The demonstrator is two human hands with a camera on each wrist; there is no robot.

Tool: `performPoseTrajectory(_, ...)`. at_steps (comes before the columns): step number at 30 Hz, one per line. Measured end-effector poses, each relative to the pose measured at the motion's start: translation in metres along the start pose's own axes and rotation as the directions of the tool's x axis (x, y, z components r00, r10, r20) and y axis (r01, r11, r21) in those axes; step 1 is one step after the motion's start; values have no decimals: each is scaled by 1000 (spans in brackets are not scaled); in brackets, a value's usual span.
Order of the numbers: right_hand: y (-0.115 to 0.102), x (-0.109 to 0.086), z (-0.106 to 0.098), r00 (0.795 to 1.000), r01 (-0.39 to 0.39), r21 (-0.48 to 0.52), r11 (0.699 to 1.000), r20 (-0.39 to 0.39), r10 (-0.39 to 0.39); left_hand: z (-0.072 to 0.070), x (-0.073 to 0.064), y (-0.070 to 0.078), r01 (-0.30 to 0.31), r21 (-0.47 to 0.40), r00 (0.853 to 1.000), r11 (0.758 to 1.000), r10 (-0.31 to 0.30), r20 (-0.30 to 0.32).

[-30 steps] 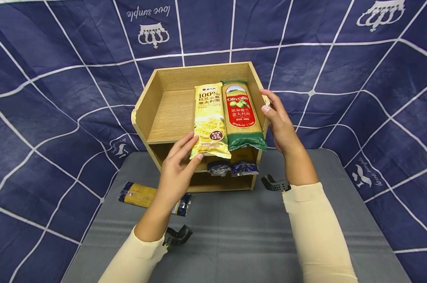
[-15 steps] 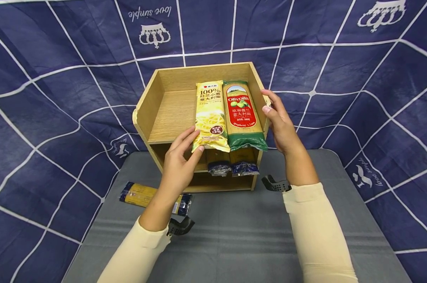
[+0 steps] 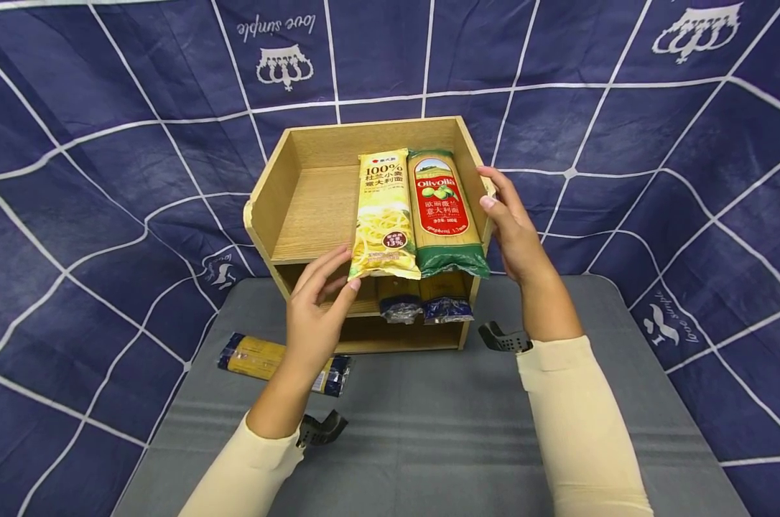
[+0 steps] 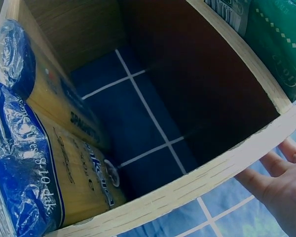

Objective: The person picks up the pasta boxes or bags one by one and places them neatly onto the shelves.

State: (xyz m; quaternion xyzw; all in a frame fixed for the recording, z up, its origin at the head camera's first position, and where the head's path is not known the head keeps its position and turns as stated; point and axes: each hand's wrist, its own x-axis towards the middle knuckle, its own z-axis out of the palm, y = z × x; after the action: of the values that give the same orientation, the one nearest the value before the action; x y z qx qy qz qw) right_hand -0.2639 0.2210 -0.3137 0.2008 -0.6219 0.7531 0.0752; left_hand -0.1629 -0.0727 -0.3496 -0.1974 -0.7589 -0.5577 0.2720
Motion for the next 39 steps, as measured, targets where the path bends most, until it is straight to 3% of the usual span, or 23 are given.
performPoseTrajectory(7,1,-1,1,1000,-3,0,1000,-4,3,-13,-16,-1,36,-56,998,998,-38,-40)
performPoseTrajectory(15,0,-1,1,1000,2,-2,1000,-5,-2,-28,-38,-14,45,-89,994,995,-54,-100)
performPoseTrajectory(18,1,-1,1,1000,-1,3,1000,-4,1,-34,-48,-21,85,-82,988,993,-95,-118)
performPoseTrajectory(23,0,-1,1,1000,-1,-1,1000,-4,1,-46,-66,-38,204,-47,968,978,-208,-137)
performPoseTrajectory(27,0,-2,0,1000,9,-4,1000,-5,-9,-54,-78,-53,325,33,939,945,-318,-129)
performPoseTrajectory(31,0,-2,0,1000,14,0,1000,-5,-14,-62,-87,-69,444,142,895,885,-430,-117)
performPoseTrajectory(34,0,-1,0,1000,8,-1,1000,-4,-8,-66,-93,-81,498,215,867,840,-485,-114)
performPoseTrajectory(39,1,-1,0,1000,4,-3,1000,-1,-4,-70,-99,-102,524,305,850,795,-511,-128)
